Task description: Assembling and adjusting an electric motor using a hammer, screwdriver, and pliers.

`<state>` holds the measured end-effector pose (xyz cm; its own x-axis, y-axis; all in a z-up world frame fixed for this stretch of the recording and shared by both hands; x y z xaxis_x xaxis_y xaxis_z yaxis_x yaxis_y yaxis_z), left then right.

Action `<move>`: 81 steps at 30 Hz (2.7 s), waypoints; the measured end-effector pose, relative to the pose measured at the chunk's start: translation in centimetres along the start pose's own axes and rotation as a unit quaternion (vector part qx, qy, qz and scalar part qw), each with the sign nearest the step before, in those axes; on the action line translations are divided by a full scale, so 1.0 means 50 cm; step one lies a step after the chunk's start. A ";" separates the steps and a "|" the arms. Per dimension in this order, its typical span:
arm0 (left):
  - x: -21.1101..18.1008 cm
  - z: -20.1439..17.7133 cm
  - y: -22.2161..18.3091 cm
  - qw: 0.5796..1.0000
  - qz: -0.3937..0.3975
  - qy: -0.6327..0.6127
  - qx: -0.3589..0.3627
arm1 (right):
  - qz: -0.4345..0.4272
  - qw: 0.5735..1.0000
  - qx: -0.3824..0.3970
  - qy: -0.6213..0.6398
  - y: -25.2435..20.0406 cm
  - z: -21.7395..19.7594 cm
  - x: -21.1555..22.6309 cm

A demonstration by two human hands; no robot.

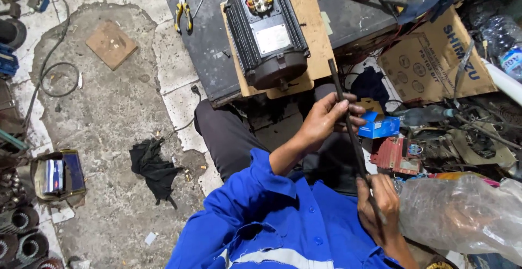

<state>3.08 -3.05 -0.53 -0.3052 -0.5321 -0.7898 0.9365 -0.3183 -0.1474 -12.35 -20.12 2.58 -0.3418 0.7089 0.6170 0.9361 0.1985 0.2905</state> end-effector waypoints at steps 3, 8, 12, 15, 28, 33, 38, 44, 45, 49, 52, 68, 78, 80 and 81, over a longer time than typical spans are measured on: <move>-0.055 0.003 -0.005 0.999 0.013 0.049 -0.014 | 0.061 0.997 0.006 0.036 0.020 0.014 -0.023; -0.109 -0.021 -0.003 0.948 0.043 0.308 -0.073 | 0.205 0.975 -0.038 0.074 0.120 0.022 -0.085; -0.181 -0.046 -0.054 0.749 0.334 0.520 -0.239 | -0.003 0.997 -0.065 -0.051 0.286 0.052 -0.160; -0.218 -0.079 -0.086 0.620 0.417 0.582 -0.321 | -0.116 0.982 -0.063 -0.132 0.426 0.120 -0.264; -0.235 -0.166 -0.088 0.560 0.290 0.634 -0.447 | -0.296 0.847 0.158 -0.413 0.816 0.222 -0.366; -0.231 -0.174 -0.087 0.538 0.294 0.651 -0.448 | -0.346 0.908 0.144 -0.188 0.826 0.256 -0.230; -0.237 -0.171 -0.096 0.528 0.287 0.654 -0.460 | -0.349 0.920 0.160 -0.078 0.811 0.368 -0.179; -0.250 -0.166 -0.115 0.558 0.286 0.633 -0.454 | -0.287 0.950 0.121 -0.041 0.814 0.399 -0.196; -0.246 -0.168 -0.119 0.567 0.292 0.625 -0.450 | -0.275 0.952 0.130 -0.045 0.817 0.402 -0.202; -0.234 -0.180 -0.138 0.659 0.299 0.528 -0.445 | -0.225 0.961 0.163 -0.009 0.825 0.401 -0.200; -0.231 -0.202 -0.152 0.689 0.289 0.449 -0.489 | -0.112 0.985 0.089 0.096 0.816 0.349 -0.173; -0.143 -0.190 -0.139 0.901 0.145 0.101 -0.397 | -0.353 0.887 -0.015 0.299 0.478 0.261 0.182; -0.165 -0.251 -0.143 0.871 0.172 0.087 -0.452 | -0.430 0.879 -0.065 0.196 0.511 0.240 0.168; -0.165 -0.260 -0.141 0.860 0.168 0.111 -0.470 | -0.427 0.887 -0.078 0.155 0.524 0.236 0.150; -0.165 -0.262 -0.139 0.854 0.161 0.122 -0.480 | -0.424 0.891 -0.086 0.138 0.530 0.237 0.151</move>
<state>1.34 13.83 -0.75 -0.0697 -0.2551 -0.9644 0.7103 0.6662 -0.2275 10.88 -1.48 6.27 -0.9500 0.1540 0.2715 0.3122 0.4604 0.8310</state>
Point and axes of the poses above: each hand's wrist, its own y-axis towards the middle knuckle, its own z-axis out of the palm, x = y × z, the point moved 3 cm from there along y, towards the middle knuckle, and after that the axes turned 10 degrees about y, right-handed, at the moved point
